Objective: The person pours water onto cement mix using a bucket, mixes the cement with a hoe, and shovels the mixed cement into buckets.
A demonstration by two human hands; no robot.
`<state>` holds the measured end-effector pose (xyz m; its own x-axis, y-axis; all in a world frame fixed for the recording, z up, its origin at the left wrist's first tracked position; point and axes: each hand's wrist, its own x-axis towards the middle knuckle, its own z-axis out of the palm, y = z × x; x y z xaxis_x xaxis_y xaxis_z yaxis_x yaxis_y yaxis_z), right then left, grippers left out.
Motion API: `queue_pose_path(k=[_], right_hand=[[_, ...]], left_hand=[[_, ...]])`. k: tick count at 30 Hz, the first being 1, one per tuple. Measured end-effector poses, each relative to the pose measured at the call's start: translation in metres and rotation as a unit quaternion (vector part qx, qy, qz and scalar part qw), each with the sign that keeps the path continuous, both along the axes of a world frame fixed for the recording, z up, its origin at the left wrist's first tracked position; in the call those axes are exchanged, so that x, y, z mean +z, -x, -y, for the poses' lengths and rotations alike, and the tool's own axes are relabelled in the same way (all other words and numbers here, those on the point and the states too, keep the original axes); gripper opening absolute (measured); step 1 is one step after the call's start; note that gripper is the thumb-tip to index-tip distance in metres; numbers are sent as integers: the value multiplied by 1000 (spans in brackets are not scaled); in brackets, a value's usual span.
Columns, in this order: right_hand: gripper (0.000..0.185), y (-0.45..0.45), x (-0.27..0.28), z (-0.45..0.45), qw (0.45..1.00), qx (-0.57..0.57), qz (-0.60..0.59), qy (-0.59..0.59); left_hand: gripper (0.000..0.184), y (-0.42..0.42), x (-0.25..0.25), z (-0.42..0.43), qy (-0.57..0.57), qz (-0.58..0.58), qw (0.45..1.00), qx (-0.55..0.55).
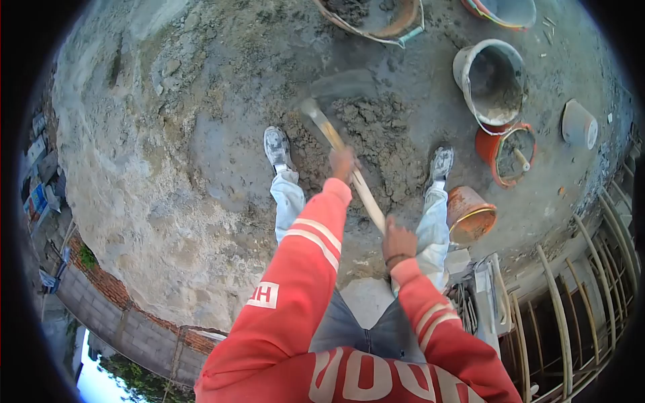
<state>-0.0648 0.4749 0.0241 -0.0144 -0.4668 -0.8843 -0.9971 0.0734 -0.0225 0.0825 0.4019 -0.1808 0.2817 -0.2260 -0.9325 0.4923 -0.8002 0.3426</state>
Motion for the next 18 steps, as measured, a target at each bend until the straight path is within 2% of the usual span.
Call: queue_pose_path(k=[1, 3, 5, 6, 7, 8, 10, 11, 13, 14, 15, 16, 18], right_hand=[[18, 6, 11, -30, 999, -16, -5, -33], [22, 15, 26, -72, 997, -47, -11, -62], [26, -3, 56, -122, 990, -93, -19, -107], [28, -10, 58, -125, 986, -111, -33, -120], [28, -8, 57, -122, 987, -108, -40, -109], [31, -9, 59, -122, 982, -144, -23, -118], [34, -12, 70, -113, 976, -173, -18, -128], [34, -14, 74, -98, 978, -164, -22, -130], [36, -23, 80, -63, 981, -166, 23, -94], [37, -27, 81, -44, 980, -169, 41, -100], [37, -25, 83, -42, 982, -163, 37, -90], [38, -20, 77, -40, 989, -82, 103, -70], [37, -19, 82, -23, 988, 27, 154, -2]], left_hand=[[11, 16, 2, -36, -11, -18, 1000, 7], [20, 32, 5, -89, -66, 1, 996, -52], [29, 35, 22, -119, -148, 64, 965, -209], [32, 41, 8, -151, -166, 124, 918, -337], [36, 50, -15, -191, -190, 179, 848, -462], [36, 55, -28, -198, -185, 174, 851, -459], [33, 57, -33, -212, -198, 70, 903, -376], [33, 52, -18, -199, -199, 65, 906, -369], [25, 38, 8, -159, -185, -45, 941, -282], [16, 38, 14, -149, -155, -91, 964, -195], [16, 36, 23, -141, -143, -95, 967, -190], [16, 29, 36, -123, -145, -124, 971, -144], [15, 5, 71, -74, -141, -182, 971, -58]])
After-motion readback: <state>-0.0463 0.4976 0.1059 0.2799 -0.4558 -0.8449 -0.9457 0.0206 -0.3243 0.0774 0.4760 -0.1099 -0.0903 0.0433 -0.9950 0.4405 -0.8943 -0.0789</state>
